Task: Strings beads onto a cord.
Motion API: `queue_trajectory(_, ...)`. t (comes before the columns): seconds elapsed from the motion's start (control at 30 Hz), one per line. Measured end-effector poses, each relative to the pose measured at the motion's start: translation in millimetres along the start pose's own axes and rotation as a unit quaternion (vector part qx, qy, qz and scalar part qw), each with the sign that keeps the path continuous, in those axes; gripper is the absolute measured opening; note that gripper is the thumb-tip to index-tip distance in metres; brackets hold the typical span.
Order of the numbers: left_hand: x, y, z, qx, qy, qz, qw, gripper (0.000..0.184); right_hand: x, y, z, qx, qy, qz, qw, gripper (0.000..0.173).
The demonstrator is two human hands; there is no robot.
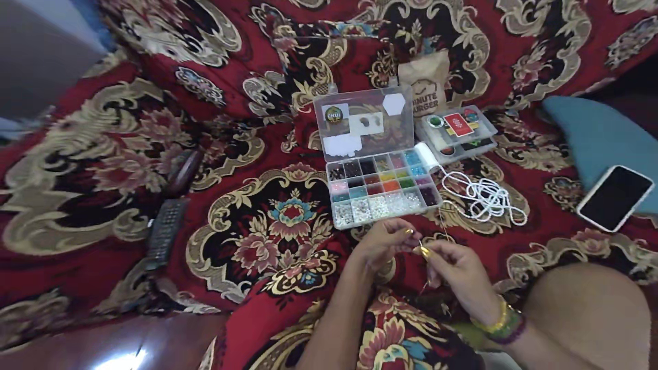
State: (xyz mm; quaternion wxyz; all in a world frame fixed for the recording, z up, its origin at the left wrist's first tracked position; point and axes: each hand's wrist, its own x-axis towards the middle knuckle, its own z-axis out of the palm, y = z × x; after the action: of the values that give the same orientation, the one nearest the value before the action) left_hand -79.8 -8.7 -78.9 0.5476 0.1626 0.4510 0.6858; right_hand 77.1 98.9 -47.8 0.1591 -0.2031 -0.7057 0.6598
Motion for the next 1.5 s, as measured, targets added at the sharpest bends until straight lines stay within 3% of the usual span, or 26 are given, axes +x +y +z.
queue_trajectory(0.47, 0.6, -3.0, -2.2, 0.013, -0.061, -0.018, 0.998, 0.024, -3.8, 0.2, 2.9, 0.006, 0.004, 0.006, 1.0, 0.011)
queue_trajectory(1.5, 0.9, -3.1, -3.1, 0.044, -0.068, 0.001, 0.997, 0.02, -3.0, 1.9, 1.7, -0.001, -0.002, 0.029, 1.0, 0.012)
